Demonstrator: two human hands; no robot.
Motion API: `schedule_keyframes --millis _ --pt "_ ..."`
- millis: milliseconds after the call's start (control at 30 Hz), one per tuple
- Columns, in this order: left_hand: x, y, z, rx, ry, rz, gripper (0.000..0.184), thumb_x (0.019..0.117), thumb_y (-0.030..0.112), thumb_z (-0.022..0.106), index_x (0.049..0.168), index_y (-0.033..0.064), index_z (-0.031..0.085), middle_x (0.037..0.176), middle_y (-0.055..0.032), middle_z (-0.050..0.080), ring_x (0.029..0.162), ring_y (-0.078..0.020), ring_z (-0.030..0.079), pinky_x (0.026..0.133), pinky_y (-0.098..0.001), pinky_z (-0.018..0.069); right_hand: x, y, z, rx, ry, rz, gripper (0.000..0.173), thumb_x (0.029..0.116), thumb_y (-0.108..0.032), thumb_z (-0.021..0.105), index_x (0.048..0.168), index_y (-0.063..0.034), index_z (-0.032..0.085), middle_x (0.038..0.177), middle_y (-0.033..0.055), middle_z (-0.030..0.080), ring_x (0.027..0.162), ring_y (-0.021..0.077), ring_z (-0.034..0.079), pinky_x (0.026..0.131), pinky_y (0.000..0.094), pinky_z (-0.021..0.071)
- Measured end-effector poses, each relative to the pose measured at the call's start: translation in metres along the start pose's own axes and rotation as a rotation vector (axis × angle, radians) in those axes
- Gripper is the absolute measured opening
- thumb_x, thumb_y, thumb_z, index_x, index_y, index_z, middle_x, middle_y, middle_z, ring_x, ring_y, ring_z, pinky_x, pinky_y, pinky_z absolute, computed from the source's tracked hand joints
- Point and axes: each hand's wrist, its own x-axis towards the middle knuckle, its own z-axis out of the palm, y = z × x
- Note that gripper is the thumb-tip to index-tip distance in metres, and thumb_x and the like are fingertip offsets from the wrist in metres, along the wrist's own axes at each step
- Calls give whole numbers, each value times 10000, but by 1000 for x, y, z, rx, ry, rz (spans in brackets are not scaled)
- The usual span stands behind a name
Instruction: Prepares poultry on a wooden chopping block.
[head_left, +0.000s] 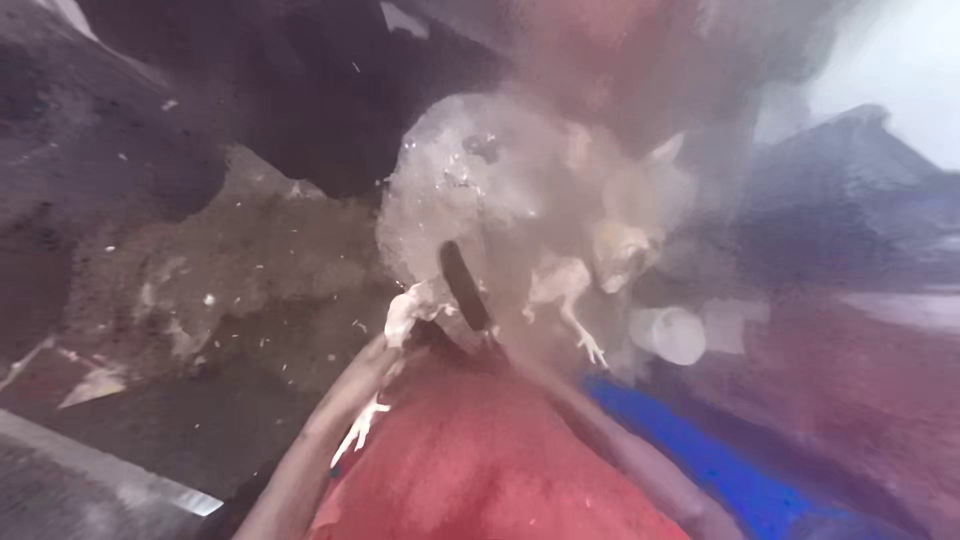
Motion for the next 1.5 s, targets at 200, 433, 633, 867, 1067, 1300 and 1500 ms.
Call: schedule_keyframes --millis 200,433,633,867,1067,1300,1500 --pt "25 34 42 -275 -186 44 288 1105 250 390 1317 124 538 740 17 580 551 -69 521 494 -217 470 -31 -48 -34 -298 415 -52 440 1106 -300 378 1302 29 595 1026 146 677 901 199 659 851 396 557" --pt "95 6 79 -149 -143 -140 385 1100 400 433 1331 104 517 822 -25 625 536 -94 525 481 -253 468 -72 -77 -13 -167 483 -372 438 963 -271 617 1205 93 603 955 74 678 871 24 634 825 206 537" --pt "77 7 53 222 -126 -114 415 1108 430 388 1349 118 516 878 -42 617 606 -143 539 541 -327 494 -22 -29 -12 -520 125 24 498 1105 -412 374 1376 -59 599 1244 163 677 1168 262 647 1051 484 496" --pt "42 -18 17 837 -264 -135 449 1080 471 431 1346 139 571 1049 -148 709 960 -329 697 882 -597 537 -35 -53 0 -285 248 -124 517 1048 -416 436 1317 0 584 947 90 664 807 148 632 768 365 562" --pt "33 -17 21 782 -265 -147 447 1087 460 420 1361 138 567 1022 -147 701 918 -310 694 868 -578 546 -17 -37 -9 -482 118 14 485 1096 -404 406 1343 -39 607 1153 154 694 1053 244 676 971 457 541" --pt "35 -30 17 696 -247 -124 421 1085 450 423 1287 126 600 932 -95 686 811 -238 674 780 -501 566 -20 -43 0 -362 56 -63 523 1075 -424 439 1323 6 603 1095 154 696 980 200 671 926 412 548" --pt "32 -34 -1 657 -270 -144 429 1087 469 417 1303 138 586 952 -84 678 836 -221 666 799 -487 558 -24 -50 0 -411 33 -22 459 1091 -376 412 1303 -19 609 1026 133 682 914 197 662 867 399 556"
